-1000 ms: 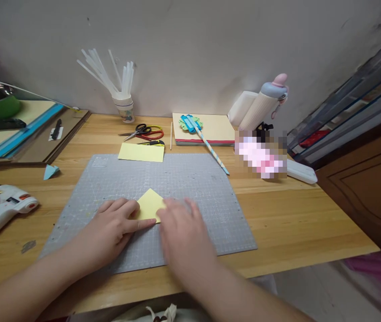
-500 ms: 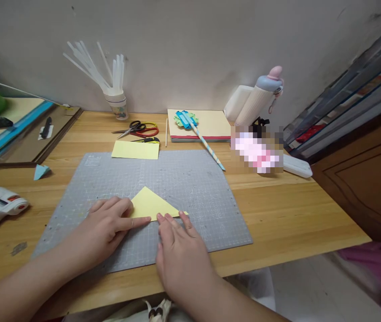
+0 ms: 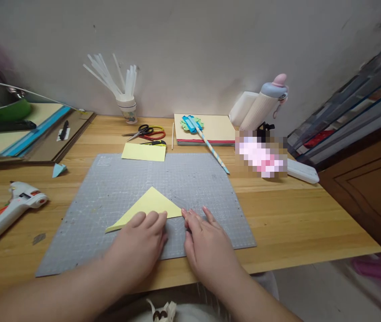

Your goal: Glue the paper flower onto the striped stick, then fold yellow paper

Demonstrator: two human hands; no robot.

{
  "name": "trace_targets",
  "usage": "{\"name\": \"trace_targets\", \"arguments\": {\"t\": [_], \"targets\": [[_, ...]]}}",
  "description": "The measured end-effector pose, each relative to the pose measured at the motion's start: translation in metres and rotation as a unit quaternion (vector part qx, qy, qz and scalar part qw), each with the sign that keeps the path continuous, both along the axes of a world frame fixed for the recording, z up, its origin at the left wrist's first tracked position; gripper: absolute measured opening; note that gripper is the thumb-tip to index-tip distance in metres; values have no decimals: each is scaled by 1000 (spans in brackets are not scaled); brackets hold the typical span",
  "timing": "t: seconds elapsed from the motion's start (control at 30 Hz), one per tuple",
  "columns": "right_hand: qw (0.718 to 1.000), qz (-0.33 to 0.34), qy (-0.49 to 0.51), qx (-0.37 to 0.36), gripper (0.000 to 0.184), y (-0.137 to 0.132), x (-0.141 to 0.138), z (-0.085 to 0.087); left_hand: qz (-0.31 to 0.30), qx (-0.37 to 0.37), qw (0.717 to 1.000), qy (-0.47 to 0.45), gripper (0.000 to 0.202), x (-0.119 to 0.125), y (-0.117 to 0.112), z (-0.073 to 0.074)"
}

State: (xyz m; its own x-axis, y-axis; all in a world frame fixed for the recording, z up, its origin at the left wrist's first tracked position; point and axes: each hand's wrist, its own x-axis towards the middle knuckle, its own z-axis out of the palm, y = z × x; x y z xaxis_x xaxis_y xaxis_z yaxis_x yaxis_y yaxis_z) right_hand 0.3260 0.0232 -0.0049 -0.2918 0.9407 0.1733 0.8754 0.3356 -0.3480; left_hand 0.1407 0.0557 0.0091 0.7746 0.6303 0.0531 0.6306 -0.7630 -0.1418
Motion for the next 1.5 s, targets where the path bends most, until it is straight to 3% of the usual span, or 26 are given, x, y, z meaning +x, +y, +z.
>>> {"name": "trace_targets", "arguments": {"t": [0.13, 0.4, 0.67, 0.9, 1.03, 1.17, 1.27, 1.37, 1.5], "targets": [[1000, 0, 4, -9, 44, -2, 2, -1, -2, 45, 998, 50, 34, -19, -12, -10], [1000, 6, 1, -21, 46, -1, 5, -1, 60, 66, 993, 73, 26, -62, -25, 2], [1000, 5, 2, -22, 47, -1, 6, -3, 95, 52, 990, 89, 27, -83, -32, -3], [1000, 15, -2, -2, 44, 1, 5, 0, 157, 16, 986, 52, 32, -95, -21, 16], [999, 17, -21, 24, 31, 9, -1, 9, 227, 0, 973, -35, 32, -93, -11, 24], [999, 0, -50, 19, 18, 16, -12, 20, 179, 26, 974, -133, 34, -72, -20, 12], [998, -16, -45, 34, 13, 15, -22, 24, 173, 14, 975, -138, 36, -55, -29, -2], [998, 41, 11, 36, 16, 11, -33, 22, 188, 18, 975, -118, 36, -45, -31, -9], [988, 133, 73, -21, 32, 6, -46, 16, 165, 32, 979, -115, 35, -40, -28, -8]]}}
